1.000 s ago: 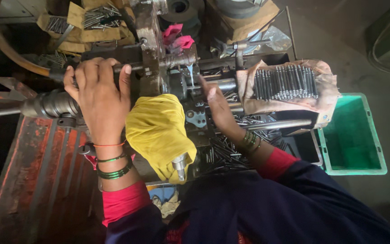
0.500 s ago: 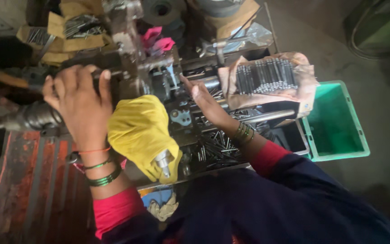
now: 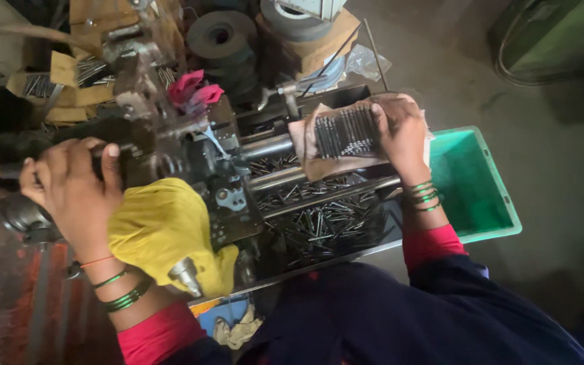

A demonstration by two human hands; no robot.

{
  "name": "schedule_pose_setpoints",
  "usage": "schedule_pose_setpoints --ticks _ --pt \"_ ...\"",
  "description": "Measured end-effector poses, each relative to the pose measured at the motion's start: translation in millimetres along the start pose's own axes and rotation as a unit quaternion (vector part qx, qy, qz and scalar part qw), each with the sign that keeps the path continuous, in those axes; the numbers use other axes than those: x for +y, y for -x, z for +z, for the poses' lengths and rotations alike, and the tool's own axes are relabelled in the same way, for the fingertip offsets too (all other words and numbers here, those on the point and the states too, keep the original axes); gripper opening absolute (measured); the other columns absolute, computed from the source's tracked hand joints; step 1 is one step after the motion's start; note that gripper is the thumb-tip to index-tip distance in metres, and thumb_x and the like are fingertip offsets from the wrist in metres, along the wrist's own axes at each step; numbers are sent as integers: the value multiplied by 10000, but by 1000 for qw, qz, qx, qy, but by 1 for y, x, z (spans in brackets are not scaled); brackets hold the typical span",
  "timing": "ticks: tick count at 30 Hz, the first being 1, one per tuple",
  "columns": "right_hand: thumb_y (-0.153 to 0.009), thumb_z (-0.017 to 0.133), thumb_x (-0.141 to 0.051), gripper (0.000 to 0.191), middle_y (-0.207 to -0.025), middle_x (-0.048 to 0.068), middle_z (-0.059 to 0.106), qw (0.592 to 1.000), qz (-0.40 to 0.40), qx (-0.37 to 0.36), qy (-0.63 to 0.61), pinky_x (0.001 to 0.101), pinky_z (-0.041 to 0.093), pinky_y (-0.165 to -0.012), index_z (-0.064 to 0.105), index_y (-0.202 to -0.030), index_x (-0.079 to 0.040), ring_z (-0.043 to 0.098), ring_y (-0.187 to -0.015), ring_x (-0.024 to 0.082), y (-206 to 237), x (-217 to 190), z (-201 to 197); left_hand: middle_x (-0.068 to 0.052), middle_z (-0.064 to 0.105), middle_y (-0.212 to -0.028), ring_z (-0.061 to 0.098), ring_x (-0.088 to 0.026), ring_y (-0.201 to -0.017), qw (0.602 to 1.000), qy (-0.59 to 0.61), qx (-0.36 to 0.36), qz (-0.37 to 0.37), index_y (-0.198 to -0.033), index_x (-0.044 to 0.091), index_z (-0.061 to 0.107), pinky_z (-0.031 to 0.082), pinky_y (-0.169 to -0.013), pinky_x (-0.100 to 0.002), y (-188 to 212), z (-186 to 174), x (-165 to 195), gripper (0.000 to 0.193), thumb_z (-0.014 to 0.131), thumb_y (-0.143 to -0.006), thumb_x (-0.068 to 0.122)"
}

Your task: The person operates a nail-making machine by inserting metal rods into the feed, pulling a lever to cut and form nails, and collecting the finished nails. The person repeatedly cycles the machine and arranges the output nails on a cloth.

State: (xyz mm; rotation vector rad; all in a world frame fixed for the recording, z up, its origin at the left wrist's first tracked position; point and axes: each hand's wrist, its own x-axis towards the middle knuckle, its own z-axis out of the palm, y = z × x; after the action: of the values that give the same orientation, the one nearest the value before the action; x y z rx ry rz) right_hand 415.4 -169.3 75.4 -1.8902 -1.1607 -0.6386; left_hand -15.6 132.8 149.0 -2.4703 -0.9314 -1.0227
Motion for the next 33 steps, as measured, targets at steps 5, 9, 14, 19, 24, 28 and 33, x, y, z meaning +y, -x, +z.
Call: schedule_pose_setpoints --ticks 5,9,14,19,24,28,33 --pt "-1032 680 -252 207 -1090 163 679 995 33 -44 88 477 543 -802 754 -1114 -76 663 -953 403 -6 34 -2 -49 616 -1236 524 -247 -1246 1000 6 -16 -17 -1137 115 651 235 -1275 -460 -3 -1 14 261 522 -1118 341" --pt "-1037 679 -296 211 -1033 142 673 989 45 -86 116 484 547 -748 751 -1063 -99 669 -912 380 -9 53 -2 -45 616 -1236 530 -235 -1262 1000 4 -22 -8 -1150 108 646 232 -1282 -452 -5 1 19 238 547 -1134 325" --pt "-1023 677 -282 184 -1037 133 658 989 30 -81 118 480 547 -751 697 -1060 -104 670 -983 366 -10 66 -6 -26 618 -1265 533 -213 -1286 1000 4 -27 -8 -1167 116 646 223 -1306 -434 -5 10 18 226 534 -1119 307" --pt "-1031 674 -279 198 -1056 140 646 989 20 -79 122 487 545 -764 636 -1055 -86 657 -1011 371 -9 78 -6 -16 612 -1262 540 -215 -1258 1000 -3 -21 -4 -1166 130 662 252 -1293 -415 -7 8 29 172 586 -1103 271" --pt "-1035 661 -263 207 -1033 157 640 991 25 -81 107 495 538 -766 602 -1061 -67 655 -996 381 -5 86 -6 -30 613 -1239 539 -271 -1236 997 43 -19 -55 -1150 142 658 314 -1134 -428 -16 -6 63 144 626 -1084 266" --pt "-1047 651 -255 211 -1028 159 646 995 20 -54 79 500 532 -788 587 -1098 -60 649 -974 390 -1 88 -6 -61 613 -1224 546 -359 -1202 973 190 -11 -131 -1150 153 665 324 -1046 -528 -25 -12 73 172 693 -1074 304" --pt "-1087 648 -316 281 -1008 153 694 980 175 -95 4 487 498 -736 594 -1126 -44 653 -911 378 7 95 -4 -25 611 -1231 552 -236 -1236 1000 17 -2 -8 -1144 118 666 282 -1269 -446 -8 -1 44 149 615 -1083 244"
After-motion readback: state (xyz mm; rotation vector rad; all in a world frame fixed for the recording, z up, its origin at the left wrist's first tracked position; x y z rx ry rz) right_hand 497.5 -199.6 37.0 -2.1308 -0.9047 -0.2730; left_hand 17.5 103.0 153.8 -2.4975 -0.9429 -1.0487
